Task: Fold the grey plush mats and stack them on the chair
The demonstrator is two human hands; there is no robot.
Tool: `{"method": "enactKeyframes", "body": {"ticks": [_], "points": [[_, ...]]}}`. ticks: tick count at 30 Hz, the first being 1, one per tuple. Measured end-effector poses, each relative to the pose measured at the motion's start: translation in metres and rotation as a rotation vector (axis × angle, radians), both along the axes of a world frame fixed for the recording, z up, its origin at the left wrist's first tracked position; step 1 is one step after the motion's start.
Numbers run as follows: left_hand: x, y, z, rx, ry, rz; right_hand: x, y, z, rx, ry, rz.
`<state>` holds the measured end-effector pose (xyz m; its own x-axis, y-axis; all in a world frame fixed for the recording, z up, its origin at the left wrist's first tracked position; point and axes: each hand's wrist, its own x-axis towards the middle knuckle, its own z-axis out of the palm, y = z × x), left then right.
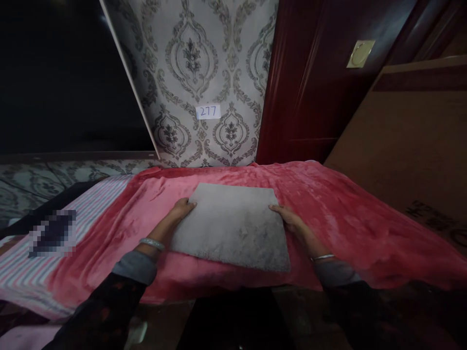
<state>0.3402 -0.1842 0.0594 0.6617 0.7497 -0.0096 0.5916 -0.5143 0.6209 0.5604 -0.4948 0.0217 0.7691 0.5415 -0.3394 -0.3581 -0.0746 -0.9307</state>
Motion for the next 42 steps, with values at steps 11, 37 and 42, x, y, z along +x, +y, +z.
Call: {"method": "enactKeyframes", "body": {"ticks": [11,37,42], "points": [[0.068,0.028,0.128,0.468,0.283,-0.219,-0.109,-0.014,0.025,0.508,0.220,-0.077],[0.097,-0.052,-0.028,0.476,0.294,-0.422,-0.170,0.013,-0.047,0.391,0.291,-0.242],[0.092,-0.060,-0.026,0.448,0.324,-0.363,-0.171,0.014,-0.046,0.401,0.275,-0.265]]}}
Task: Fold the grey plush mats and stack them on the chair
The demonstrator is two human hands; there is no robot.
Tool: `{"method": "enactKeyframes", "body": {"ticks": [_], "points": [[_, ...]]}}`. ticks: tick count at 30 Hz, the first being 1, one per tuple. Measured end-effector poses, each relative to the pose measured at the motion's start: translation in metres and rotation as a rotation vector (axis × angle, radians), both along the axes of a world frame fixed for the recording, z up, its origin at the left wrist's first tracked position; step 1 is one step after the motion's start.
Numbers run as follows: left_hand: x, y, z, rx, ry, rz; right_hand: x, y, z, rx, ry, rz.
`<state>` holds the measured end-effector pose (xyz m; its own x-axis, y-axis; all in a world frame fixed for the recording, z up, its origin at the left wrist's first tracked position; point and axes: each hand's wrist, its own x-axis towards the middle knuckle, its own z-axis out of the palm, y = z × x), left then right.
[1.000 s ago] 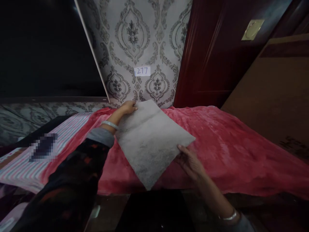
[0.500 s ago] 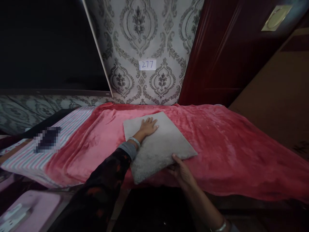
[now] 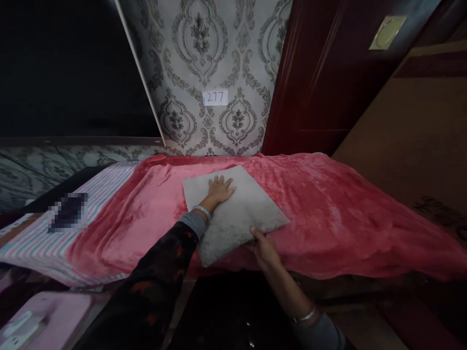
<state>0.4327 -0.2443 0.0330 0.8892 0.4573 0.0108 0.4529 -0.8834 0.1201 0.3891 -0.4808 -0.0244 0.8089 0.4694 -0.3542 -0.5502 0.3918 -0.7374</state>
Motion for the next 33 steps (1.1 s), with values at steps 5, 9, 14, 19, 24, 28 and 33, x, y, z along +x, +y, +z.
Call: {"method": "enactKeyframes", "body": {"ticks": [5,9,14,19,24,28,33], "points": [[-0.026,-0.016,0.001,-0.021,0.028,-0.071,-0.001,-0.001,0.006,0.022,0.006,0.009],[-0.064,-0.037,0.000,-0.043,0.038,-0.169,-0.002,-0.001,0.011,0.030,0.026,0.030],[-0.120,-0.055,-0.006,-0.124,-0.043,-0.236,0.000,-0.005,0.014,0.063,0.052,0.085],[-0.161,-0.063,-0.018,-0.146,-0.199,-0.140,0.002,-0.005,0.012,0.053,0.089,0.121],[-0.173,-0.068,-0.020,-0.194,-0.267,-0.073,0.004,0.000,0.018,-0.001,0.096,0.154],[-0.174,-0.061,-0.006,-0.231,-0.363,-0.088,0.012,-0.008,0.039,0.012,0.009,0.127],[-0.165,-0.039,0.008,-0.200,-0.456,-0.089,0.030,-0.051,0.049,-0.067,-0.065,0.079]]}}
